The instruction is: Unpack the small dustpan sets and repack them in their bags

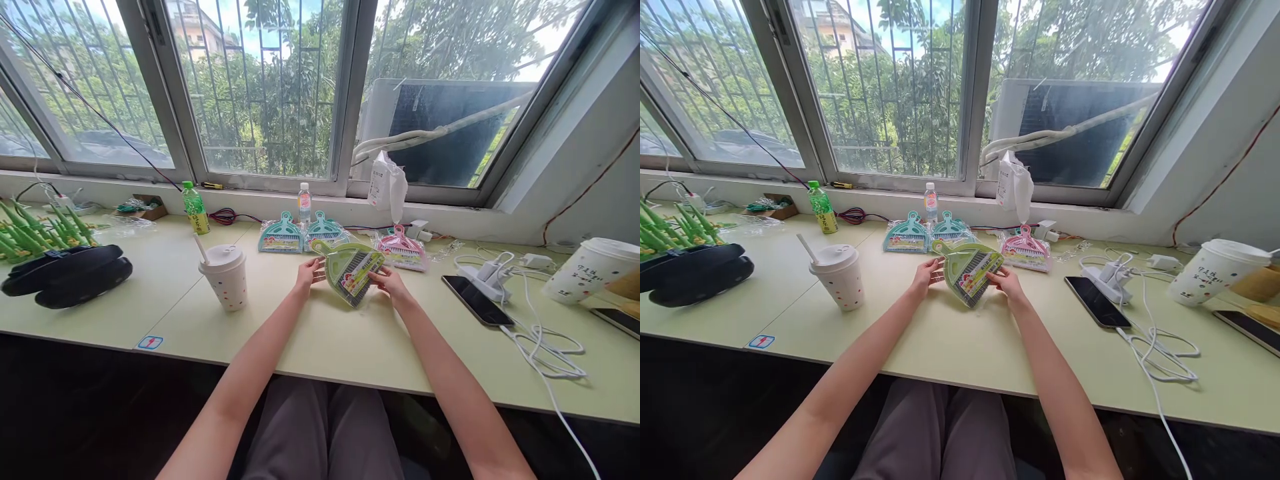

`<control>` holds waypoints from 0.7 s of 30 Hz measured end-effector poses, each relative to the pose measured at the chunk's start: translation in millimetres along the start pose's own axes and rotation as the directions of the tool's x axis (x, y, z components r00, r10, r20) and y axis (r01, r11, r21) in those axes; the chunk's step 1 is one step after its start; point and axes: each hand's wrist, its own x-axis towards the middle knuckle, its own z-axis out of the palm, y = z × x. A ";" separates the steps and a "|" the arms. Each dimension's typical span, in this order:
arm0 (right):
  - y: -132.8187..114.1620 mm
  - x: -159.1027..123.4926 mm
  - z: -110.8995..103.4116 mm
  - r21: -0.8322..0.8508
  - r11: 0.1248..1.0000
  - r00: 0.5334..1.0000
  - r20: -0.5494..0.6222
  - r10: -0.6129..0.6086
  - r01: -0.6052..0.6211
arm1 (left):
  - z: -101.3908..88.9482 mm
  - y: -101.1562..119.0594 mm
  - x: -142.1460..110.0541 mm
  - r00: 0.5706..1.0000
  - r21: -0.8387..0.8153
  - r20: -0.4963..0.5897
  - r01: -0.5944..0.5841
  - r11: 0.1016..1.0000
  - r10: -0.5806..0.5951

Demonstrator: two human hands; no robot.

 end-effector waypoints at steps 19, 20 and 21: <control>19.7 22.0 -38.8 0.259 0.965 0.969 -0.243 0.033 0.033 | -40.9 25.6 8.9 0.986 -0.252 0.074 0.165 0.953 -0.151; 19.6 21.2 -37.0 0.252 0.967 0.971 -0.238 0.036 0.026 | -38.0 24.5 6.5 0.973 -0.193 0.150 0.205 0.960 -0.178; 19.5 20.5 -35.7 0.243 0.970 0.972 -0.234 0.039 0.020 | -35.7 23.6 4.6 0.958 -0.143 0.205 0.231 0.962 -0.199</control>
